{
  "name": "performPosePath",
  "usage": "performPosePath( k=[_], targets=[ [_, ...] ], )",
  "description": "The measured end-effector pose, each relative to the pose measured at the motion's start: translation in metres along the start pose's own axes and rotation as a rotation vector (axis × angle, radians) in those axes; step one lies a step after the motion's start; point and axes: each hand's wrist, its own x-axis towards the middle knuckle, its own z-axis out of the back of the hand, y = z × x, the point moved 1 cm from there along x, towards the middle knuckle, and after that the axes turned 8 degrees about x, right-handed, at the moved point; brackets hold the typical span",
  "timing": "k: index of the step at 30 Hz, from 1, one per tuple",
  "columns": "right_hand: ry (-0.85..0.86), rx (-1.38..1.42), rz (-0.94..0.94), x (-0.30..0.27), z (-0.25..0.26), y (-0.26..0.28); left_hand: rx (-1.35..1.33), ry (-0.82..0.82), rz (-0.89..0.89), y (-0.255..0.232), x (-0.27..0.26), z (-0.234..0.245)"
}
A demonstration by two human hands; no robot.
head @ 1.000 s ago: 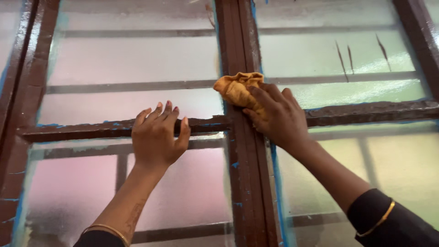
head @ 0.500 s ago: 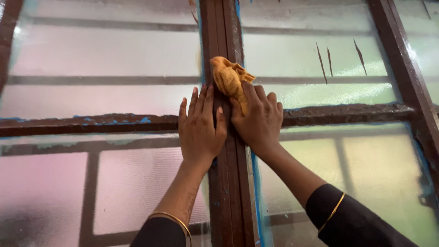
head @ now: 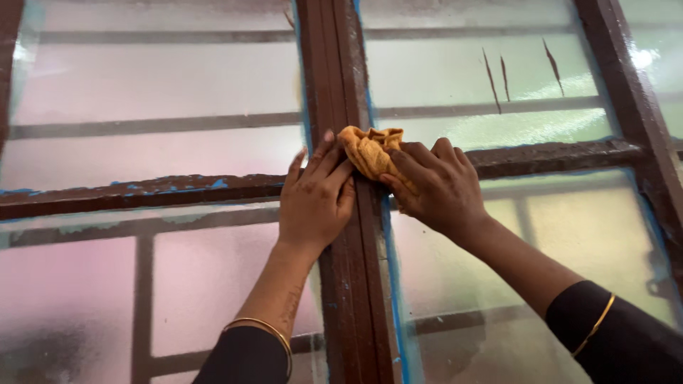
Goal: The person cleans a window by spraying liquid from a spray bottle and wiping the window panes and frame with a cloth.
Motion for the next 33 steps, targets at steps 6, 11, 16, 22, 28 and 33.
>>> performPosePath(
  k=[6,11,16,22,28,33],
  targets=[
    [0.05,-0.041,0.0,-0.018,0.013,-0.031,0.218,0.13,0.054,-0.023,0.032,-0.012],
    [0.015,-0.088,-0.052,-0.037,0.026,-0.048,0.543,0.145,0.034,-0.06,0.027,-0.021],
    [0.017,-0.147,-0.034,-0.061,0.022,-0.09,0.229,-0.055,0.087,-0.053,-0.002,-0.017],
    [0.147,-0.447,-0.164,-0.106,0.043,-0.172,0.144,-0.028,0.131,-0.051,-0.004,-0.021],
    [0.25,-0.563,-0.328,-0.149,0.083,-0.23,0.064,-0.041,0.173,-0.05,-0.003,-0.018],
    [0.043,-0.525,-0.585,-0.141,0.061,-0.223,0.004,-0.006,0.226,-0.053,-0.003,-0.011]
  ],
)
